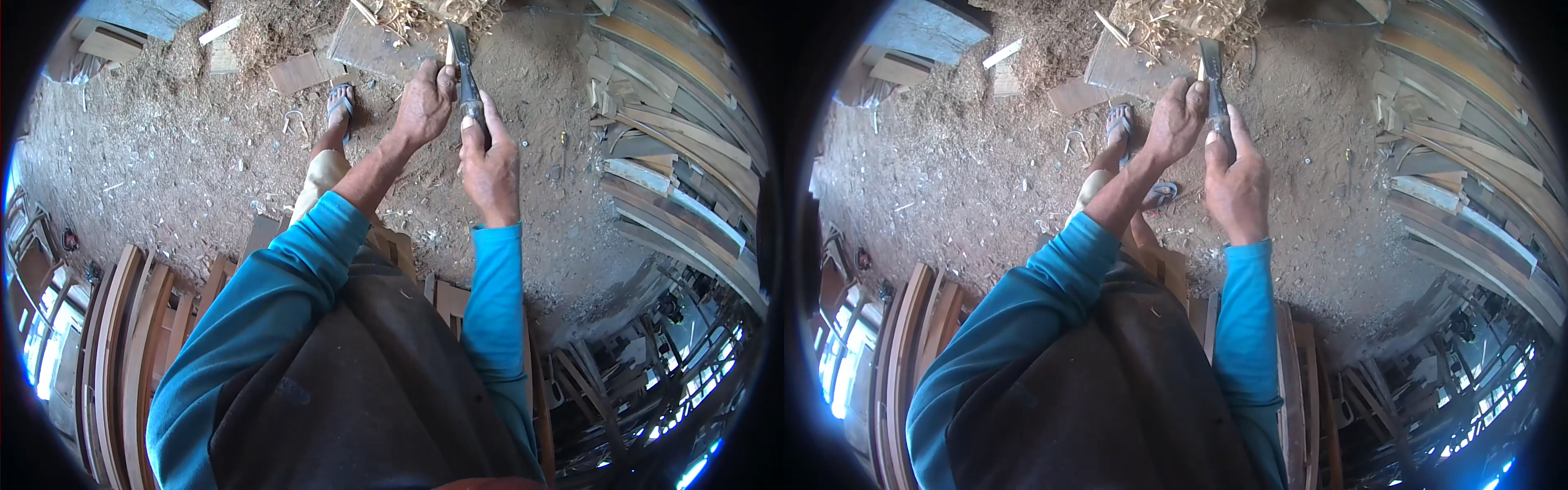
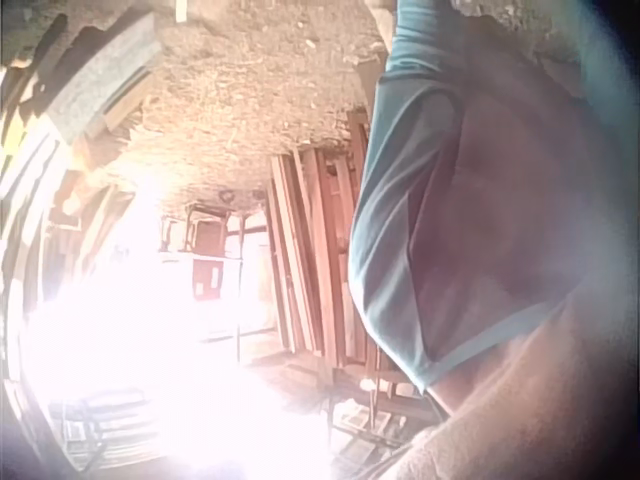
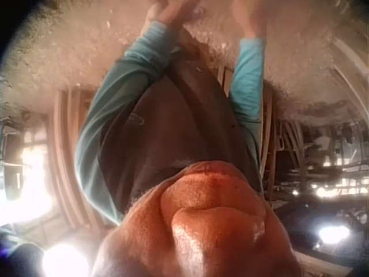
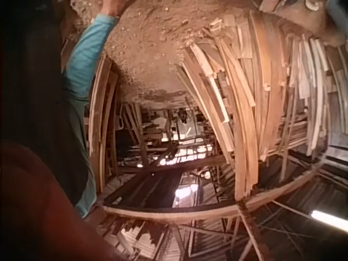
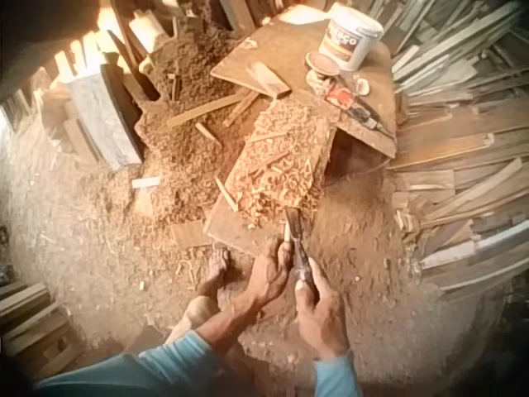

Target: The person carves a small piece of wood using a chisel and mallet.

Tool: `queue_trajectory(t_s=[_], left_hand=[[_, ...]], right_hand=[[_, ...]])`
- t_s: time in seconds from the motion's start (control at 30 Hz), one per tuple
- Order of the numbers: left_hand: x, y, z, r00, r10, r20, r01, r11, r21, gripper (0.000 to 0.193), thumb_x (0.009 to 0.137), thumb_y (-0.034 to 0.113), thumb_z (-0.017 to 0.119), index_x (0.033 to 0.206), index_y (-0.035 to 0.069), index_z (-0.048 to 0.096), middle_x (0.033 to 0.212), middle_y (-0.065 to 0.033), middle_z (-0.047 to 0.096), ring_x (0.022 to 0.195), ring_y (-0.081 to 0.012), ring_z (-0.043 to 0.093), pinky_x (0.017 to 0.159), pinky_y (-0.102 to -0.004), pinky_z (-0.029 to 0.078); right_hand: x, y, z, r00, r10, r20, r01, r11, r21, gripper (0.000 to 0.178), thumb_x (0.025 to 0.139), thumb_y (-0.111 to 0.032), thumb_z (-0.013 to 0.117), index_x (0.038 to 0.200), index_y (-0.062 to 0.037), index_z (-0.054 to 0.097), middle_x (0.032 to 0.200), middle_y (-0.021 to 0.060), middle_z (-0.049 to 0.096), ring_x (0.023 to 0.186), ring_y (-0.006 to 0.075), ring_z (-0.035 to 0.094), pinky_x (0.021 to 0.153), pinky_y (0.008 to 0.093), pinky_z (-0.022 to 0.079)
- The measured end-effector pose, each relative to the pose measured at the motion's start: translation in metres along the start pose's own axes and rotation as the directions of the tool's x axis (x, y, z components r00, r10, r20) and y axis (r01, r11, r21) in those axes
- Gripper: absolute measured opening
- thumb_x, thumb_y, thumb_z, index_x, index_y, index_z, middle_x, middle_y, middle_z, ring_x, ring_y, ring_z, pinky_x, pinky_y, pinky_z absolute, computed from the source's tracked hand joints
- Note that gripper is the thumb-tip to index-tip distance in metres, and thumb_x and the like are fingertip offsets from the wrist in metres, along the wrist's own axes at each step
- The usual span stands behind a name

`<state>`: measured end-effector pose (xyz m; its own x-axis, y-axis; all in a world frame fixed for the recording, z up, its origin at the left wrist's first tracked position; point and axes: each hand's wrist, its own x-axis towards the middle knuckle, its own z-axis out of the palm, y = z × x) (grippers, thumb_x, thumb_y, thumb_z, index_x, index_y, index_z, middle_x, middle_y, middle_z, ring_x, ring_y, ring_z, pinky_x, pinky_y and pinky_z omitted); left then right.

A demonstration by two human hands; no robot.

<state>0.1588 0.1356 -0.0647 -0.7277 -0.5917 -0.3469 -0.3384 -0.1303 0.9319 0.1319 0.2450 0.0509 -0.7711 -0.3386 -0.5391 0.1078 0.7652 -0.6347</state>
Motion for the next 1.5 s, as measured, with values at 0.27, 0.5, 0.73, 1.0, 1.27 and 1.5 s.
queue_trajectory(t_s=[0.27,0.5,0.73,1.0,1.27,1.5], left_hand=[[0.007,-0.023,0.002,1.000,-0.017,0.000,0.017,0.993,-0.117,0.038,0.112,0.032,0.047,0.105,-0.002,0.061,0.080,-0.0175,0.067,0.074,-0.0297,0.067,0.071,-0.0452,0.054],[0.008,-0.031,0.004,0.999,0.009,-0.051,-0.010,1.000,-0.023,0.034,0.112,0.030,0.049,0.108,-0.001,0.062,0.081,-0.0213,0.067,0.075,-0.0347,0.068,0.072,-0.0480,0.053],[-0.001,-0.023,0.005,0.999,-0.019,-0.034,0.017,0.998,-0.061,0.034,0.112,0.031,0.048,0.108,0.000,0.062,0.081,-0.0211,0.067,0.075,-0.0357,0.067,0.072,-0.0483,0.052],[0.009,-0.025,-0.005,1.000,-0.010,0.009,0.010,0.997,-0.077,0.039,0.112,0.032,0.047,0.110,-0.004,0.063,0.083,-0.0202,0.067,0.080,-0.0321,0.068,0.076,-0.0465,0.053],[0.007,-0.013,-0.003,0.997,-0.073,0.003,0.073,0.997,0.003,0.034,0.112,0.030,0.048,0.110,-0.001,0.064,0.087,-0.0224,0.071,0.081,-0.0385,0.070,0.076,-0.0486,0.054],[0.006,-0.018,-0.005,1.000,0.013,-0.010,-0.013,0.999,0.030,0.034,0.111,0.030,0.050,0.111,-0.001,0.062,0.086,-0.0219,0.070,0.081,-0.0389,0.070,0.075,-0.0484,0.054]], right_hand=[[-0.068,0.011,-0.006,0.999,-0.039,-0.019,0.039,0.999,0.037,0.054,0.106,-0.027,0.056,0.152,0.0008,0.050,0.130,0.0307,0.067,0.113,0.0399,0.071,0.094,0.0455,0.056],[-0.055,0.012,0.007,1.000,-0.001,0.007,0.001,1.000,0.022,0.054,0.105,-0.025,0.056,0.153,0.0000,0.049,0.127,0.0311,0.068,0.114,0.0412,0.071,0.094,0.0462,0.056],[-0.001,0.008,0.020,0.983,-0.171,-0.070,0.163,0.980,-0.110,0.053,0.106,-0.022,0.055,0.155,-0.0026,0.048,0.097,0.0139,0.064,0.079,0.0218,0.061,0.068,0.0378,0.050],[-0.022,0.010,0.012,0.997,-0.074,-0.015,0.075,0.996,0.043,0.055,0.105,-0.023,0.056,0.155,0.0004,0.046,0.121,0.0270,0.064,0.106,0.0373,0.065,0.088,0.0446,0.053],[-0.042,-0.004,0.010,1.000,-0.027,-0.016,0.027,0.999,-0.027,0.055,0.105,-0.024,0.055,0.154,0.0006,0.047,0.122,0.0313,0.070,0.111,0.0440,0.071,0.094,0.0477,0.055],[0.002,-0.014,0.015,0.997,-0.073,-0.030,0.070,0.994,-0.089,0.055,0.106,-0.027,0.054,0.153,0.0014,0.047,0.126,0.0324,0.068,0.114,0.0438,0.069,0.095,0.0462,0.056]])
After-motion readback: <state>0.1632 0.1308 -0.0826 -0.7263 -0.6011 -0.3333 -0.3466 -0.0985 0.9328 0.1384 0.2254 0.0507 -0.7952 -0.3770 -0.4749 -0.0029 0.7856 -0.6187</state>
